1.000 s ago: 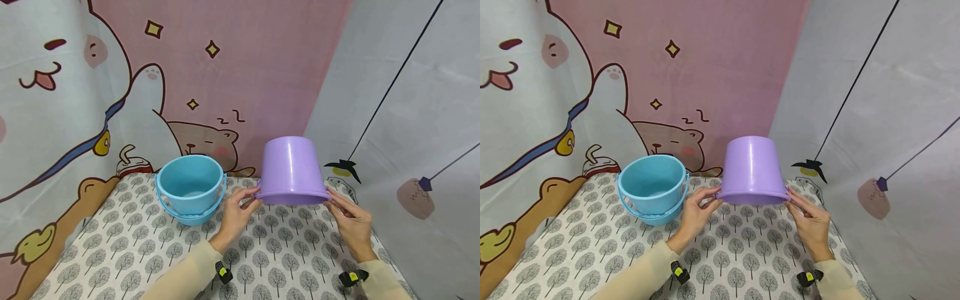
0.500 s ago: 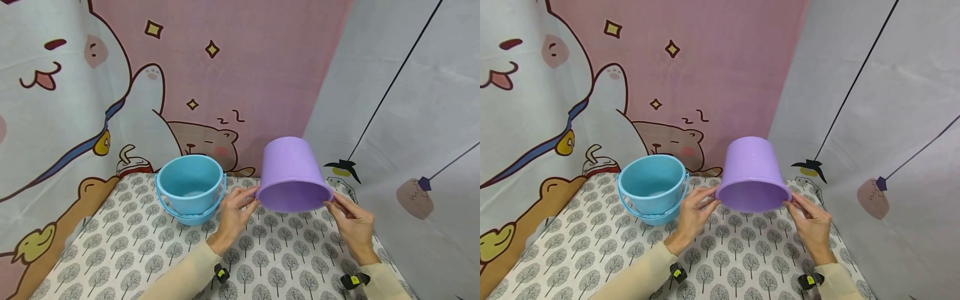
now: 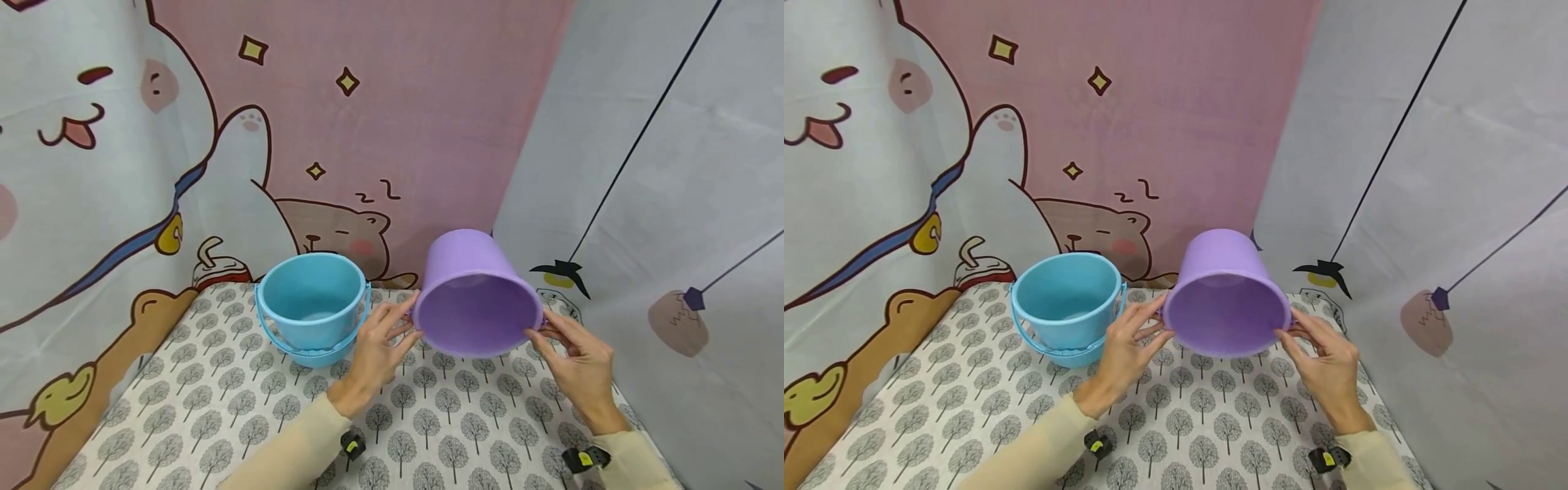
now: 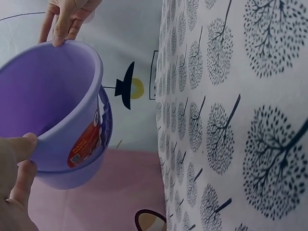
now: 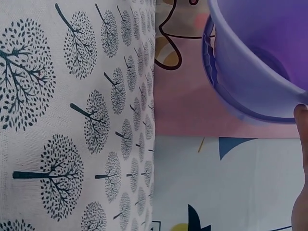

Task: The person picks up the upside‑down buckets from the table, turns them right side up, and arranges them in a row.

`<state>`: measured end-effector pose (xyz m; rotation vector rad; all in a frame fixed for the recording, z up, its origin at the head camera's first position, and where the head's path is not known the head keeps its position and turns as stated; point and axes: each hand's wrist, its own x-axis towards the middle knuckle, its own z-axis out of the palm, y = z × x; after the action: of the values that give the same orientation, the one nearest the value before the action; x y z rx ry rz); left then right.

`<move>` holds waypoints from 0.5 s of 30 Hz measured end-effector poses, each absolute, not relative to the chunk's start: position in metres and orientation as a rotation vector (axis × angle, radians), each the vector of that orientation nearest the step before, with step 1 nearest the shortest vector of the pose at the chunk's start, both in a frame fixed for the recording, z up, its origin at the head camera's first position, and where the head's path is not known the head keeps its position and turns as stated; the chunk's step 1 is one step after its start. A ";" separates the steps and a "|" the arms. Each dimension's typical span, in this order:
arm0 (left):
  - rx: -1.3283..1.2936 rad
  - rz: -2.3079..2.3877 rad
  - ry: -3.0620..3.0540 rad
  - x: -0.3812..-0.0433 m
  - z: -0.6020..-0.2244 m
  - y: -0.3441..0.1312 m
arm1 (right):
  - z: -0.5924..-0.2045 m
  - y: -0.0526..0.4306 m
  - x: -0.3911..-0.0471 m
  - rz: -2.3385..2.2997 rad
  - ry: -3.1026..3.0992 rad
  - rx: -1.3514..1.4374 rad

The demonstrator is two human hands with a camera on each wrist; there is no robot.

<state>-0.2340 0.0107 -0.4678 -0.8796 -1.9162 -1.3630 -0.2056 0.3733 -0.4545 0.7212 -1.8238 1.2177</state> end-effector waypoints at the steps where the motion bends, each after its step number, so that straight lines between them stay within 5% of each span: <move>1: -0.885 -1.359 -1.920 -0.233 -0.467 0.010 | -0.454 0.373 -0.205 1.211 -1.832 0.728; 15: -0.932 -1.333 -1.997 -0.224 -0.457 -0.007 | -0.441 0.368 -0.202 1.195 -1.862 0.970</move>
<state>-0.2240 -0.0074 -0.4567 -0.9318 -1.9975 -1.3327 -0.2024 0.3680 -0.4412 0.9696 -1.8619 1.1947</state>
